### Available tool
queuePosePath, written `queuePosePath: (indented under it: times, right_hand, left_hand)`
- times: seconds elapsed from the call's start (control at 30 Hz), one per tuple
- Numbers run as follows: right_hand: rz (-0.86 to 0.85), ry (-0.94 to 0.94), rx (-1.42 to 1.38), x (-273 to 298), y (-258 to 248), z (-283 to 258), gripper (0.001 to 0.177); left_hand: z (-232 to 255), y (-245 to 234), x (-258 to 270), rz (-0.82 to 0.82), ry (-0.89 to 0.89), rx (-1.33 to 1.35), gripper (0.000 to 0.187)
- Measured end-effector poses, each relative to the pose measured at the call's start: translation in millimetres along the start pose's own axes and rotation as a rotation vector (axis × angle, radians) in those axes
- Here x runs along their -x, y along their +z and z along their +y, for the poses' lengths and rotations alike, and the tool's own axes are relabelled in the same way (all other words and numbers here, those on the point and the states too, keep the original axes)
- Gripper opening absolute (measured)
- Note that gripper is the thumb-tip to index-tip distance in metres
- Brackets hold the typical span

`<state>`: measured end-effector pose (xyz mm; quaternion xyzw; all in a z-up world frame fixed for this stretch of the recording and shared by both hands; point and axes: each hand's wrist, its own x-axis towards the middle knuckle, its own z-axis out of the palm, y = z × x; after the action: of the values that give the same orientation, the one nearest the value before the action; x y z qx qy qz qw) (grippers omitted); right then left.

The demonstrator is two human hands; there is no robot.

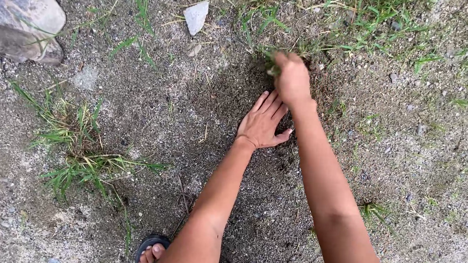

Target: Pulling weeds from the ground by hand in an outdoor area.

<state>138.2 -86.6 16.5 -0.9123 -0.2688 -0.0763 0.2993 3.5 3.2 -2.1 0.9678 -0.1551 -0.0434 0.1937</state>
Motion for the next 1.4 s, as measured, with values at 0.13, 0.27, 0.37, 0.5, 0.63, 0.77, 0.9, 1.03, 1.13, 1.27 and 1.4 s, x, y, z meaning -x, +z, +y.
queuePosePath:
  times: [0.13,0.27,0.37,0.5,0.63,0.77,0.9,1.03,1.13,1.27,1.4]
  right_hand:
    - [-0.155,0.045,0.187,1,11,7,0.040]
    - [-0.035,0.160,0.015,3,-12,10,0.022]
    - [0.148,0.271,-0.356,4,-54,14,0.016]
    - [-0.019,0.094,0.086,34,-87,33,0.024]
    - [0.067,0.351,0.039,50,-122,1,0.019]
    - [-0.154,0.563,-0.639,46,-117,-47,0.024]
    - [-0.296,0.762,-1.284,23,-184,-134,0.048]
    - [-0.278,0.769,-0.813,97,-187,-9,0.022]
    - [-0.368,0.879,-0.170,182,-210,55,0.017]
    - [-0.437,0.815,0.349,272,-228,81,0.029]
    - [-0.680,0.965,0.734,310,-221,45,0.044]
  left_hand:
    - [-2,1,0,-0.002,0.009,0.054,0.084]
    - [-5,10,1,0.051,0.002,0.047,0.087]
    - [-2,11,0,0.121,0.021,0.093,0.090]
    - [-1,-8,1,0.106,0.002,0.203,0.086]
    - [-6,19,5,0.370,-0.061,0.559,0.067]
    - [5,-55,-5,0.917,-0.098,0.569,0.053]
    - [13,-136,-30,0.905,-0.141,0.502,0.054]
    - [54,-107,-56,0.735,-0.090,0.353,0.054]
    - [115,-30,-65,0.433,0.051,0.301,0.053]
    - [198,51,-42,0.049,0.381,0.286,0.053]
    - [232,110,-24,-0.146,0.459,0.240,0.067]
